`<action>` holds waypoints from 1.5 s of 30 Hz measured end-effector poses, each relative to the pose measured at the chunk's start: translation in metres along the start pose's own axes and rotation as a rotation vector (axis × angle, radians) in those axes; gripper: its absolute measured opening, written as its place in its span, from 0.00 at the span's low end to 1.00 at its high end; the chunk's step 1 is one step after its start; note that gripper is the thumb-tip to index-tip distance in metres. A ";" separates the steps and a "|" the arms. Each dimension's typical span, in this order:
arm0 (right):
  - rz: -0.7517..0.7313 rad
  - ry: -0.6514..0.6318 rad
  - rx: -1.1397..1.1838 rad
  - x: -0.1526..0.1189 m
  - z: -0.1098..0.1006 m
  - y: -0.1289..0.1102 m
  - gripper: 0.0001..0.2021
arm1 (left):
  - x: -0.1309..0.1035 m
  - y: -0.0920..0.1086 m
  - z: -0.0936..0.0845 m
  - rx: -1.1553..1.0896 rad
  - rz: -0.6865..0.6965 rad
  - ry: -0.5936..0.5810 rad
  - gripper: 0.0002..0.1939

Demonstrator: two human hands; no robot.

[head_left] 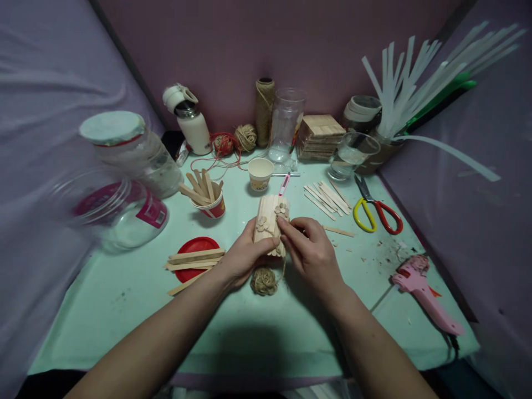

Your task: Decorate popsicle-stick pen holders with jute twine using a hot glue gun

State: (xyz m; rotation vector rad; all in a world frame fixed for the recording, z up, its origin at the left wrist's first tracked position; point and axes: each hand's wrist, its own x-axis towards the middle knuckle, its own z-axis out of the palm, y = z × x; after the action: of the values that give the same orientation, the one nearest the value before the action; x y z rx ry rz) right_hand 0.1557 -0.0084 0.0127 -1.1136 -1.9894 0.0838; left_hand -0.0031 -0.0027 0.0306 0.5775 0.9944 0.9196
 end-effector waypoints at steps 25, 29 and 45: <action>0.478 -0.302 0.131 0.003 -0.029 0.010 0.06 | 0.020 -0.014 -0.021 0.212 0.278 0.077 0.46; 0.476 -0.399 0.059 0.004 -0.032 0.011 0.05 | 0.022 -0.013 -0.026 0.319 0.339 0.124 0.48; 0.571 -0.338 0.001 -0.027 -0.065 0.006 0.09 | 0.019 -0.012 -0.022 0.293 0.260 0.091 0.47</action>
State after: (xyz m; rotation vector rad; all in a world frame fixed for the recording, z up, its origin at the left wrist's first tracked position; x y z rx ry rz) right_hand 0.2115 -0.0451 0.0354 -1.7277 -1.8862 0.6046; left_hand -0.0133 0.0078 0.0030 0.9352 1.1640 1.0436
